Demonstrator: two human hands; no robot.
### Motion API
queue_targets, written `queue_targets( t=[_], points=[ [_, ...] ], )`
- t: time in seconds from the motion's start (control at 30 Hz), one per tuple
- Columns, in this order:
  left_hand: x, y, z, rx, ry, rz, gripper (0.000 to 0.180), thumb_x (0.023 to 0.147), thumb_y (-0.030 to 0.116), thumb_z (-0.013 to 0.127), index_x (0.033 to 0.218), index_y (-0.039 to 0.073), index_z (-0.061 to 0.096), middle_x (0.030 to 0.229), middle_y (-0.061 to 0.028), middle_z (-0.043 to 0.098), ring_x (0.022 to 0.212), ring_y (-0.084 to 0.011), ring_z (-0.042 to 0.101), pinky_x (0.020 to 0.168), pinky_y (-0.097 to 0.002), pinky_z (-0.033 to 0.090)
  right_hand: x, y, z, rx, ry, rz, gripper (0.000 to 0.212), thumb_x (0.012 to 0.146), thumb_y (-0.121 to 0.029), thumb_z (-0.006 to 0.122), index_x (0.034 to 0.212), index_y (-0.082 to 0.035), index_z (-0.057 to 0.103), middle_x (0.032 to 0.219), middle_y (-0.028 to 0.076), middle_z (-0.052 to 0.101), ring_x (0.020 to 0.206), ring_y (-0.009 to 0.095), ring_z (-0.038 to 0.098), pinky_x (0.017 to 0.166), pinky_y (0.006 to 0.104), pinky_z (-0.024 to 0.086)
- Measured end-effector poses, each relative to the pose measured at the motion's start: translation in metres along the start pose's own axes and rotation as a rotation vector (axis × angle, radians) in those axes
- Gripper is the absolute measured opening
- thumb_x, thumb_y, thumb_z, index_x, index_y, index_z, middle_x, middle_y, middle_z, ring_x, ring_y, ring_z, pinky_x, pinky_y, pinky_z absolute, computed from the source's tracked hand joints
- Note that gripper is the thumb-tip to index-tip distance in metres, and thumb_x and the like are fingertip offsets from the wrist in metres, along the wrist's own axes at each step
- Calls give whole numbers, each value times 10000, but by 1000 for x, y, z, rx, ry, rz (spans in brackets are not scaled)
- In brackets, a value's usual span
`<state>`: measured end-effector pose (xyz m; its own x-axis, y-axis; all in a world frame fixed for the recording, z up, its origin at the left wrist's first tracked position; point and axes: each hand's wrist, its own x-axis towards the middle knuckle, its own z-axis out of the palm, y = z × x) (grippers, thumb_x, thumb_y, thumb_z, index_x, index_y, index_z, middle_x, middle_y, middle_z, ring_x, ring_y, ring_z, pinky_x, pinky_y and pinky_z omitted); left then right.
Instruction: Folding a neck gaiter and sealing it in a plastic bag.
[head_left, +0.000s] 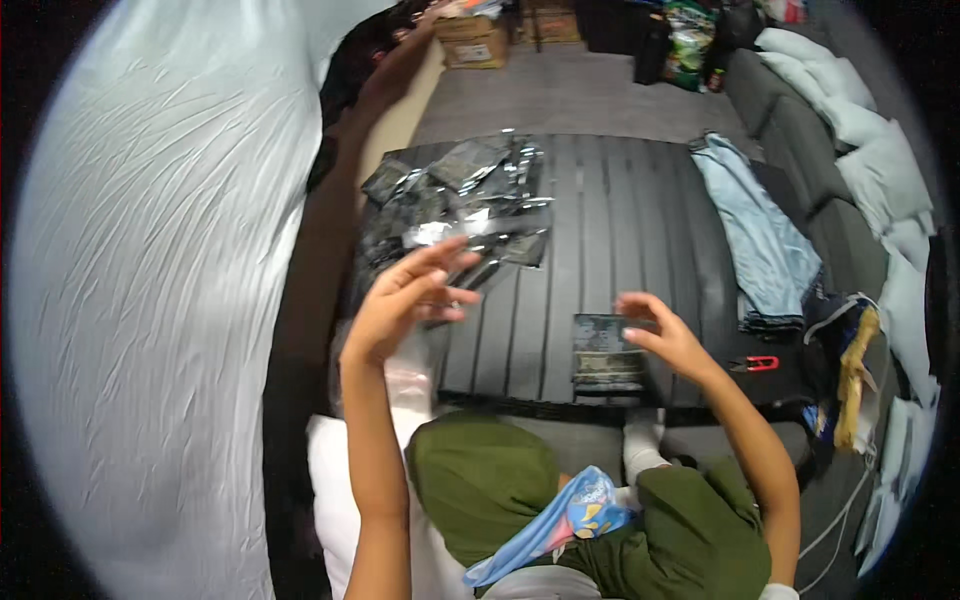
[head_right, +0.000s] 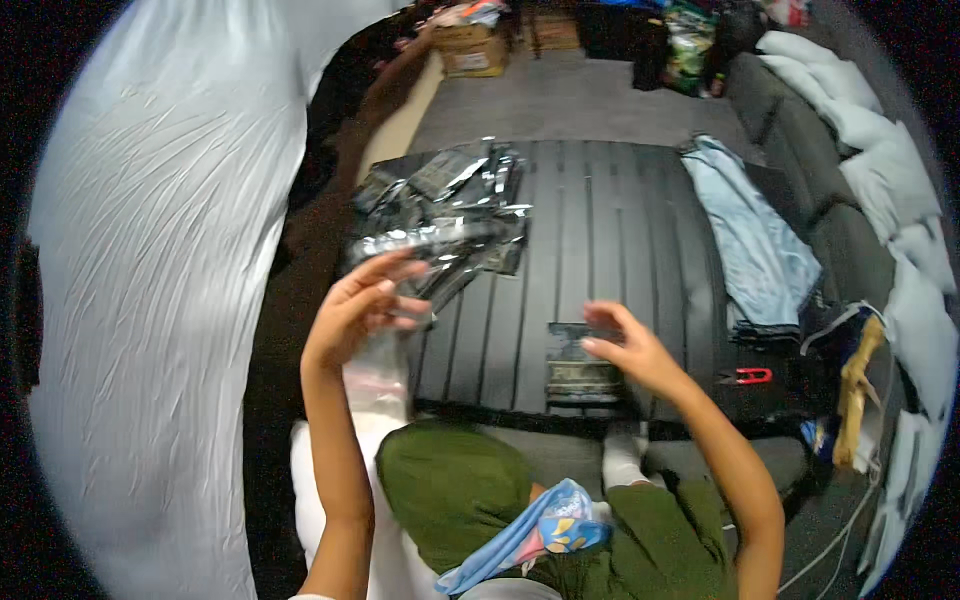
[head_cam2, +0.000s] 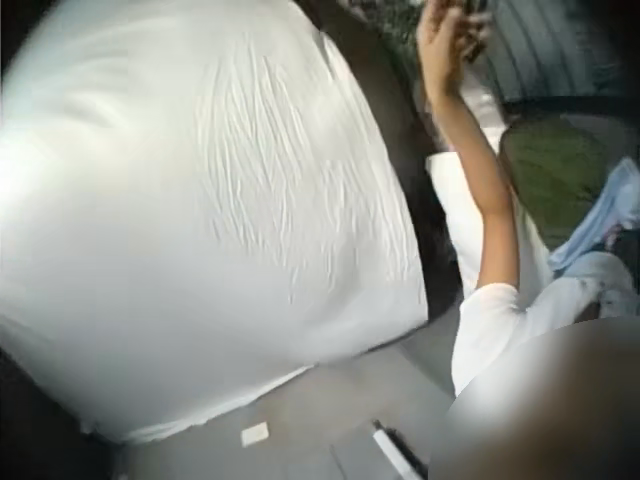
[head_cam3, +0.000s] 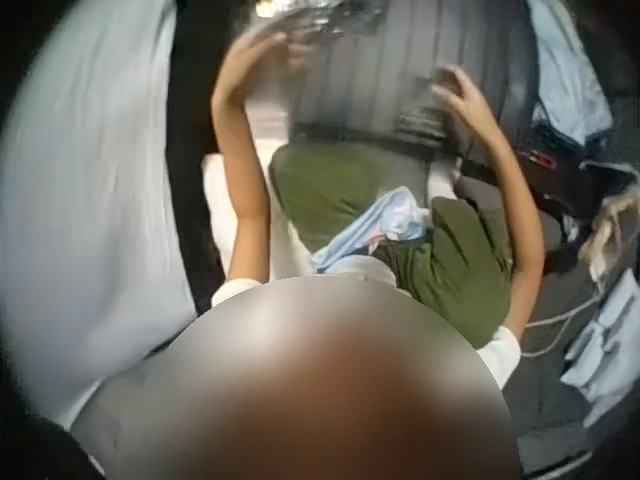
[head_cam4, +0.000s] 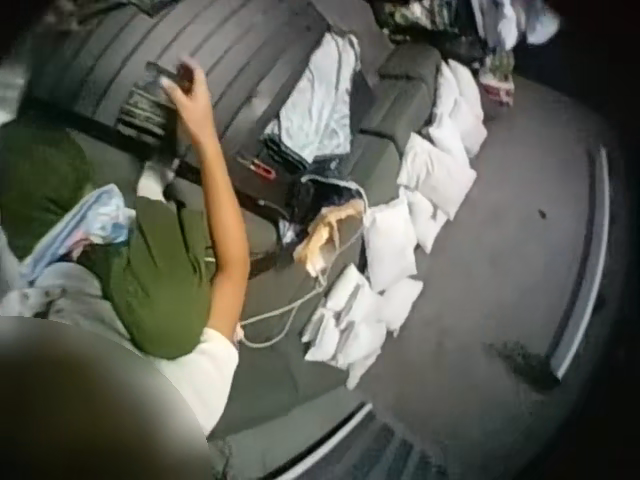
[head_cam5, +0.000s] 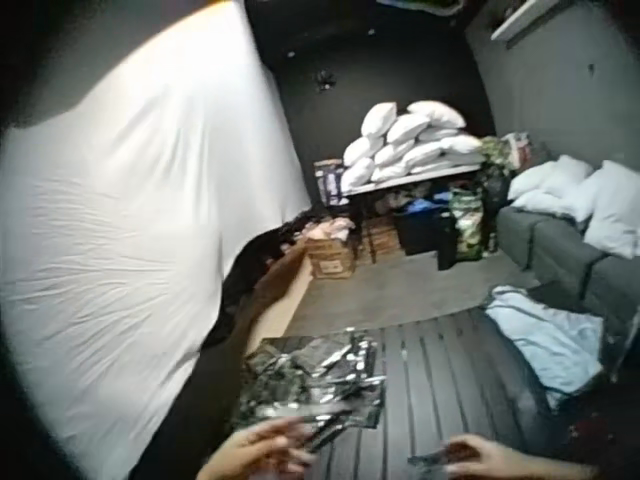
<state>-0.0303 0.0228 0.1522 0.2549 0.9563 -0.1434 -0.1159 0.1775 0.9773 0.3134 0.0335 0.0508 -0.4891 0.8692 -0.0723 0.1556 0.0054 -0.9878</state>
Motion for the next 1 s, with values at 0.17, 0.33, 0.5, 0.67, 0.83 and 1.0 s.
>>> queue_targets(
  t=[0.17,0.33,0.5,0.67,0.83,1.0],
  points=[
    [48,-26,80,-140,-284,-164,456,851,121,500,1274,-1,377,1086,-187,572,788,-247,643,627,-289,549,16,-27,-12,405,22,51,559,817,-255,568,1294,-56,355,1216,94,481,1074,176,489,906,298,386],
    [69,-56,111,-157,-368,-247,446,873,156,479,1277,-2,373,1071,-177,584,734,-228,652,586,-279,544,11,-60,-76,382,-313,297,435,826,-247,562,1161,24,498,1062,143,593,936,197,591,802,288,459],
    [70,-82,125,-250,-351,-351,404,882,170,481,1231,-24,424,1053,-166,593,729,-252,651,597,-281,548,24,-57,-85,194,-401,403,302,809,-136,600,1057,33,569,924,122,641,832,157,621,734,239,472],
    [70,-95,130,-72,-78,-264,313,858,196,549,1071,-33,565,995,-120,615,761,-203,639,668,-274,519,19,-23,-64,232,-189,386,187,791,-107,611,901,44,623,775,96,652,686,133,626,629,220,480],
    [67,-96,128,959,232,451,291,779,197,643,989,-2,609,907,-85,627,855,-228,598,715,-271,468,9,-10,-46,289,-48,339,155,798,-75,590,900,41,602,782,103,648,678,139,628,617,222,494],
    [47,-91,141,1120,537,561,266,766,124,605,1028,78,586,1140,-70,520,1149,-303,392,922,-407,349,5,-4,-16,468,104,350,127,794,-66,601,882,14,556,831,123,645,733,158,629,659,244,503]
  ],
)
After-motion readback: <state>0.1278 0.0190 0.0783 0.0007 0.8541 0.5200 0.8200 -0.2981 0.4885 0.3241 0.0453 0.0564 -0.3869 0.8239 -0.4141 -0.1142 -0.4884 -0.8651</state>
